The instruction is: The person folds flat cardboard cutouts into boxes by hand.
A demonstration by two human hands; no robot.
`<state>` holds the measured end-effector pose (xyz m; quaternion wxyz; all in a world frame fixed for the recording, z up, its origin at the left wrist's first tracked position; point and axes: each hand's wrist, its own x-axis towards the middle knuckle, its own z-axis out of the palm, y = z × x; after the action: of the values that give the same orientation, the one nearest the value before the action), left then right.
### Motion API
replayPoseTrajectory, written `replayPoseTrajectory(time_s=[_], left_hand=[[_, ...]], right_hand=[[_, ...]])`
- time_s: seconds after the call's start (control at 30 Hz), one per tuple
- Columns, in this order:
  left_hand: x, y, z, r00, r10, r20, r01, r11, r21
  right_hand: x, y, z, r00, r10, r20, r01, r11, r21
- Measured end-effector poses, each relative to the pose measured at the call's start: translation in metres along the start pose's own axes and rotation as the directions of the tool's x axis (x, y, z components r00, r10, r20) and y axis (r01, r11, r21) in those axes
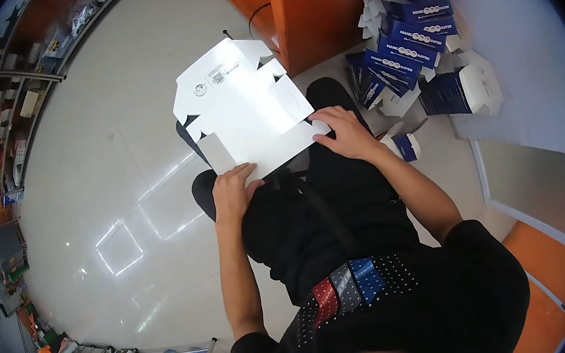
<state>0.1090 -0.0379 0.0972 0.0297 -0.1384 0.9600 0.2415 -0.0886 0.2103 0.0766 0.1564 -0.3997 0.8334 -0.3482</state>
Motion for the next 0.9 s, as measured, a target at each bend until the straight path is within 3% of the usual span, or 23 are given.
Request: replayPoseTrajectory(time_s=[0.07,0.17,0.23,0.27,0.37,0.4,0.47,0.53,0.6,0.67,0.73,0.8,0.83,0.87,0.9], left_hand=[[0.003,-0.002,-0.005,1.000,-0.020,0.016,0.021,0.999,-0.043],[0.001,-0.009,-0.004,0.999,-0.030,0.020,0.032,0.996,-0.087],[0.000,-0.007,-0.001,1.000,-0.027,0.014,0.029,0.993,-0.115],[-0.001,-0.006,-0.001,0.998,0.010,-0.067,-0.013,0.999,-0.038],[-0.004,0.012,-0.018,0.943,0.164,-0.289,-0.114,0.977,0.183],[-0.006,0.021,-0.026,0.907,0.223,-0.356,-0.141,0.960,0.240],[-0.022,0.037,-0.030,0.863,0.267,-0.429,-0.145,0.944,0.297],[-0.036,0.049,-0.033,0.849,0.296,-0.439,-0.146,0.928,0.342],[-0.048,0.052,-0.026,0.857,0.279,-0.433,-0.136,0.933,0.333],[-0.054,0.051,-0.015,0.872,0.144,-0.467,-0.072,0.983,0.168],[-0.057,0.045,-0.006,0.888,-0.014,-0.460,0.014,1.000,-0.003],[-0.056,0.042,-0.009,0.899,-0.256,-0.355,0.108,0.916,-0.387],[-0.052,0.042,-0.011,0.897,-0.351,-0.270,0.151,0.817,-0.557],[-0.050,0.032,-0.002,0.867,-0.328,-0.375,0.200,0.918,-0.341],[-0.042,0.027,0.000,0.817,-0.413,-0.402,0.199,0.857,-0.476]], right_hand=[[0.004,-0.004,0.004,0.995,0.016,0.098,-0.012,0.999,-0.032],[0.002,-0.007,0.005,0.998,-0.020,0.061,0.022,0.999,-0.043],[0.002,0.001,0.008,0.995,-0.043,-0.088,0.044,0.999,0.008],[0.002,0.004,0.011,0.985,-0.048,-0.164,0.054,0.998,0.033],[0.007,-0.009,0.000,0.935,0.214,-0.282,-0.140,0.955,0.262],[0.010,-0.005,0.005,0.897,0.280,-0.342,-0.133,0.909,0.394],[0.010,-0.017,-0.007,0.868,0.487,-0.095,-0.233,0.569,0.788],[0.011,-0.033,-0.023,0.833,0.516,0.201,-0.312,0.137,0.940],[0.015,-0.032,-0.019,0.835,0.473,0.282,-0.406,0.181,0.896],[0.019,-0.029,-0.013,0.826,0.430,0.363,-0.490,0.230,0.841],[0.018,-0.012,0.005,0.873,0.393,0.289,-0.466,0.501,0.729],[0.021,-0.002,0.019,0.896,0.389,0.216,-0.440,0.707,0.554],[0.024,0.000,0.022,0.900,0.387,0.200,-0.432,0.731,0.527],[0.027,0.002,0.025,0.904,0.387,0.184,-0.425,0.755,0.500],[0.029,0.002,0.028,0.906,0.388,0.168,-0.420,0.777,0.470]])
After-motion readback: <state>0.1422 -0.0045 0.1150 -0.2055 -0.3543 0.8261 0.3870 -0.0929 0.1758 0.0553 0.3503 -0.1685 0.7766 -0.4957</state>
